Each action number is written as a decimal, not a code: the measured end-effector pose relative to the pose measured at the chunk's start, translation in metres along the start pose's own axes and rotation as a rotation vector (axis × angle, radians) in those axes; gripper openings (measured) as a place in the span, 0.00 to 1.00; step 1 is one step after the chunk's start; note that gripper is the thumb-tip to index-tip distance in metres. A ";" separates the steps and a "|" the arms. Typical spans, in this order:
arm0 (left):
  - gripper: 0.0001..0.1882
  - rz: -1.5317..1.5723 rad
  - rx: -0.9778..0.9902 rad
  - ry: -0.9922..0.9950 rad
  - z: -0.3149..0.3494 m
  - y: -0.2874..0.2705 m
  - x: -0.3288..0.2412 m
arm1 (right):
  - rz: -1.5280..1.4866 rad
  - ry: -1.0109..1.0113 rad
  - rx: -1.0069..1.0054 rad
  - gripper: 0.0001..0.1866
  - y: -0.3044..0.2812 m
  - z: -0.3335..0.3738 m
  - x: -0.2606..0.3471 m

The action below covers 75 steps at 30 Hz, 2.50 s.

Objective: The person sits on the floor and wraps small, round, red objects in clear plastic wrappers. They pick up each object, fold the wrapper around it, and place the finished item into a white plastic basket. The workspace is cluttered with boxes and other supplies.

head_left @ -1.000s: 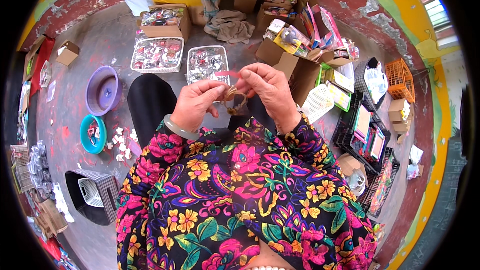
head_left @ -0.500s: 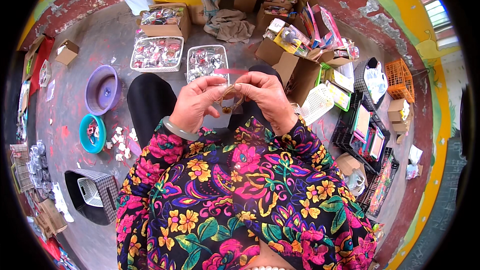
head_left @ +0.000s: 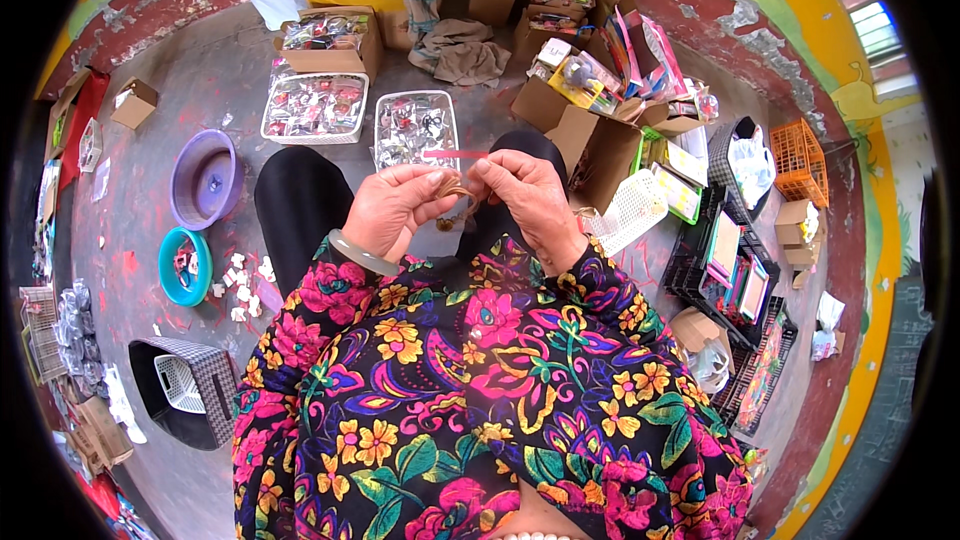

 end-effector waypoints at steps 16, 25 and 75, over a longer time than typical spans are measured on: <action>0.14 -0.205 -0.031 0.017 0.001 0.005 0.001 | 0.839 -0.856 -0.451 0.07 0.025 0.054 0.078; 0.13 -0.473 0.115 0.242 0.008 0.027 -0.008 | 1.049 -1.027 -0.470 0.06 0.048 0.059 0.070; 0.12 -1.154 0.368 0.515 0.014 0.052 -0.021 | 0.541 -0.346 -0.164 0.04 0.005 0.023 0.039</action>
Point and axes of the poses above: each hand's wrist, its own z-axis away from the middle knuckle, its own y-axis out of the palm, x = y × z, the point moved 8 cm from there along -z, towards the middle knuckle, and after that the axes turned 14 degrees about y, right-handed, at the moved point
